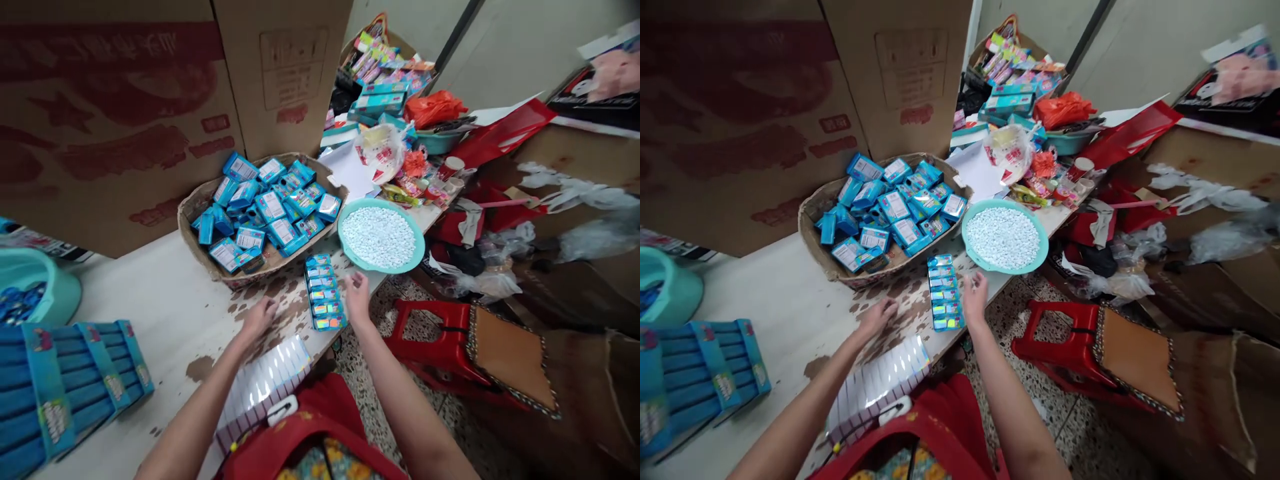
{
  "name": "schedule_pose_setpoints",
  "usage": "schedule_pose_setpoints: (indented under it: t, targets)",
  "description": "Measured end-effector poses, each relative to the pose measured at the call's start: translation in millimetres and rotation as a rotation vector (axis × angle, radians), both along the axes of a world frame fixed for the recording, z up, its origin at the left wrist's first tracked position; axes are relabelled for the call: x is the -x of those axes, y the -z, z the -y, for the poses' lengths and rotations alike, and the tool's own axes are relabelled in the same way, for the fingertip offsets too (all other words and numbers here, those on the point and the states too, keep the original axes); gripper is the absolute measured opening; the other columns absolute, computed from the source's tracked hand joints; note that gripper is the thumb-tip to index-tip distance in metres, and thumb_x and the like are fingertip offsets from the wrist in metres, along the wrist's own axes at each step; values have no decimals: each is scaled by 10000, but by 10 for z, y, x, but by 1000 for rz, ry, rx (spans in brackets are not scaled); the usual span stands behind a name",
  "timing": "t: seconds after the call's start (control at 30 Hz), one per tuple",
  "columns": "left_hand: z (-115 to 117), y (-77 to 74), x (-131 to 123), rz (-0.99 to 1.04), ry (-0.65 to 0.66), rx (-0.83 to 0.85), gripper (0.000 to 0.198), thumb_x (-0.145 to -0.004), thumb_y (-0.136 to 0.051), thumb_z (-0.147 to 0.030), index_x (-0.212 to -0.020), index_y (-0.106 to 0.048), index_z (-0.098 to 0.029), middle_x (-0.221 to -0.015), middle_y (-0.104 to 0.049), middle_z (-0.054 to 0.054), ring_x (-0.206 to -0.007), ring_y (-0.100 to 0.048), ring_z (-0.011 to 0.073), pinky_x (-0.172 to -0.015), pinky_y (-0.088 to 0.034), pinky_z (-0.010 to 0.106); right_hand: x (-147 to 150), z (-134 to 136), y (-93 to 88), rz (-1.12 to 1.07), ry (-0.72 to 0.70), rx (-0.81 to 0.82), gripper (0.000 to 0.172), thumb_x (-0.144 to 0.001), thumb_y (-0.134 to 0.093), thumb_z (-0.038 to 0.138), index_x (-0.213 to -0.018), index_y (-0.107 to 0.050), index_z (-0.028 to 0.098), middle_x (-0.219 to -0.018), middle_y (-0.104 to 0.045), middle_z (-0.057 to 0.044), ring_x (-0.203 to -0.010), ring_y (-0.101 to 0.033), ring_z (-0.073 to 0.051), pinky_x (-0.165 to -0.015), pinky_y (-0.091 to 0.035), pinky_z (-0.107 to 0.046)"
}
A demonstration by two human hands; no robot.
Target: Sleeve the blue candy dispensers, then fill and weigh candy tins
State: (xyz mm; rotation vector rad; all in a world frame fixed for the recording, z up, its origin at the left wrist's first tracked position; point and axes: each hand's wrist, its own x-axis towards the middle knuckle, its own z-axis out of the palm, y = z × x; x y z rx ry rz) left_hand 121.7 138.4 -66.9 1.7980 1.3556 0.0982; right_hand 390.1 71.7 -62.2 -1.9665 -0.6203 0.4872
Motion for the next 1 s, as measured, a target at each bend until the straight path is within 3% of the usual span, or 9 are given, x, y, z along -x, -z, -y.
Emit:
schedule_pose_setpoints:
  t: [0.13, 0.23, 0.37, 0.47, 0.53, 0.63, 0.73, 0.87, 1.0]
  targets:
    - [648, 5, 747, -202, 172, 115, 412, -738, -557, -549, -929, -615, -189, -935, -653, 86, -872, -583, 238, -744, -398, 305, 335, 987, 172, -112, -27, 19, 447, -800, -524, 486, -1106, -516, 160, -1071, -606, -143, -983, -578, -239, -873, -440, -363]
    - [1081, 56, 885, -375, 193, 84, 403, -635, -694, -443, -939, -616, -190, -1061, -621, 107, -1018, -537, 277, -812, -389, 328, 817, 1494, 385, -296, -221, 170, 409, -711, -635, 476, -977, -559, 175, -904, -635, -104, -824, -614, -243, -760, -494, -375]
    - [1323, 3, 745, -354, 153, 2, 136, -801, -521, -288, -835, -596, -178, -933, -628, 93, -951, -539, 239, -805, -391, 331, 1277, 1606, 510, -265, -370, 292, 470, -590, -729, 451, -927, -570, 164, -897, -611, -84, -800, -603, -234, -756, -510, -390]
    - [1353, -298, 687, -146, 193, -100, 156, -844, -478, -294, -809, -596, -198, -836, -627, 71, -913, -535, 231, -854, -373, 354, 1281, 1512, 321, -47, -426, 248, 601, -514, -789, 430, -1007, -585, 153, -1037, -589, -113, -973, -559, -272, -883, -452, -415]
    - [1346, -585, 761, 15, 185, -151, 181, -849, -487, -332, -785, -603, -208, -824, -624, 57, -921, -531, 220, -876, -364, 343, 1172, 1436, 128, -99, -599, 202, 657, -498, -807, 418, -1061, -584, 162, -1043, -611, -90, -988, -553, -263, -879, -444, -393]
    - [1306, -940, 1069, 166, -155, -174, 202, -836, -502, -388, -813, -589, -207, -785, -604, 17, -788, -533, 164, -737, -395, 261, 953, 1264, -100, -446, -933, 226, 486, -554, -781, 403, -945, -632, 155, -869, -664, -24, -811, -593, -204, -756, -466, -325]
    - [1304, -1034, 1462, 261, -679, -183, 285, -719, -608, -447, -834, -550, -192, -685, -550, -29, -609, -470, 112, -561, -345, 207, 732, 1042, -218, -743, -1063, 294, 361, -570, -768, 376, -818, -653, 139, -752, -663, -2, -679, -585, -160, -689, -452, -292]
    - [1535, -840, 1680, 385, -1005, -68, 442, -534, -706, -474, -788, -501, -177, -626, -524, -50, -525, -425, 82, -504, -319, 185, 463, 968, -266, -1068, -962, 214, 478, -594, -723, 453, -959, -659, 152, -860, -692, -59, -778, -626, -193, -728, -461, -326]
    - [2017, -571, 1490, 331, -1071, -74, 475, -510, -699, -497, -794, -489, -180, -597, -508, -56, -526, -431, 91, -511, -338, 192, 308, 1438, -98, -1147, -819, 153, 518, -616, -639, 582, -892, -667, 144, -779, -691, -93, -739, -638, -231, -689, -484, -382]
